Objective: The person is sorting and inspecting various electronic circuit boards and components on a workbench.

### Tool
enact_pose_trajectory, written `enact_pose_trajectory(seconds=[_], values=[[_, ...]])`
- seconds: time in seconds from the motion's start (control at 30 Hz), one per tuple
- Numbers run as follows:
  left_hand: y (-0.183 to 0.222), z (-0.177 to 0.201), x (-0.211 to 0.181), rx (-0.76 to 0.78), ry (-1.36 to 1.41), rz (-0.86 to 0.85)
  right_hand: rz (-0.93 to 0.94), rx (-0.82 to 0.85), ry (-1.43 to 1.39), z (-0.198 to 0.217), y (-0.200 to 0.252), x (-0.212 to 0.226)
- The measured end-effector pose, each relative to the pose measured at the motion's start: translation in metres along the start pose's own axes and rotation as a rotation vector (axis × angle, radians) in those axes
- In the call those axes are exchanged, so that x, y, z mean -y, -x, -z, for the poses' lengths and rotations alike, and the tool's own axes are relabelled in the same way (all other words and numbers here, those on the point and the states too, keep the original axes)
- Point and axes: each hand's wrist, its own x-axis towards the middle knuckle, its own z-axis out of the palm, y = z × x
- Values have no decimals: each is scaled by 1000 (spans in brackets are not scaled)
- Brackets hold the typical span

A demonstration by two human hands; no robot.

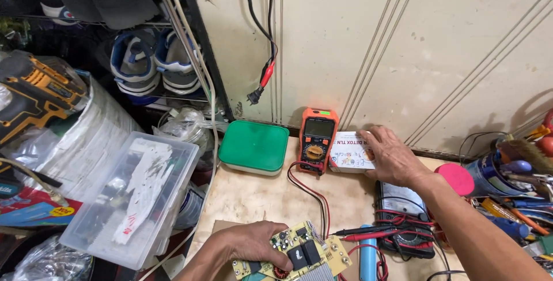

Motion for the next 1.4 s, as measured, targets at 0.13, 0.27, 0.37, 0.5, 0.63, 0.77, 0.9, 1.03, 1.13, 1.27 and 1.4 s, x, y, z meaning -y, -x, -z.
enact_pose_trajectory(seconds=[0.13,0.27,0.37,0.5,0.63,0.77,0.9,1.03,1.13,1.27,1.4], values=[[-5,0,4,-9,22,-12,6,0,-1,2,1,0],[-4,-1,0,-66,-21,-40,47,-15,87,-3,5,-3],[-3,-3,-2,-109,-61,-80,50,-52,249,-23,8,-14],[-3,-5,-2,-108,-49,-64,29,-106,305,-37,16,-13],[6,-13,-9,-168,-135,-35,-54,9,177,-27,17,-4],[12,-30,-9,-311,-323,-29,-95,-86,134,-17,31,10],[-9,-47,24,-477,-418,-131,-498,-296,-178,-14,71,36],[-8,-64,30,-517,-371,-101,-686,-115,-176,-41,80,41],[-19,-72,48,-632,-395,-292,-670,8,-43,-59,77,38],[-24,-77,49,-632,-386,-268,-745,112,-1,-47,80,45],[-22,-76,45,-591,-371,-191,-734,266,-10,-34,81,50]])
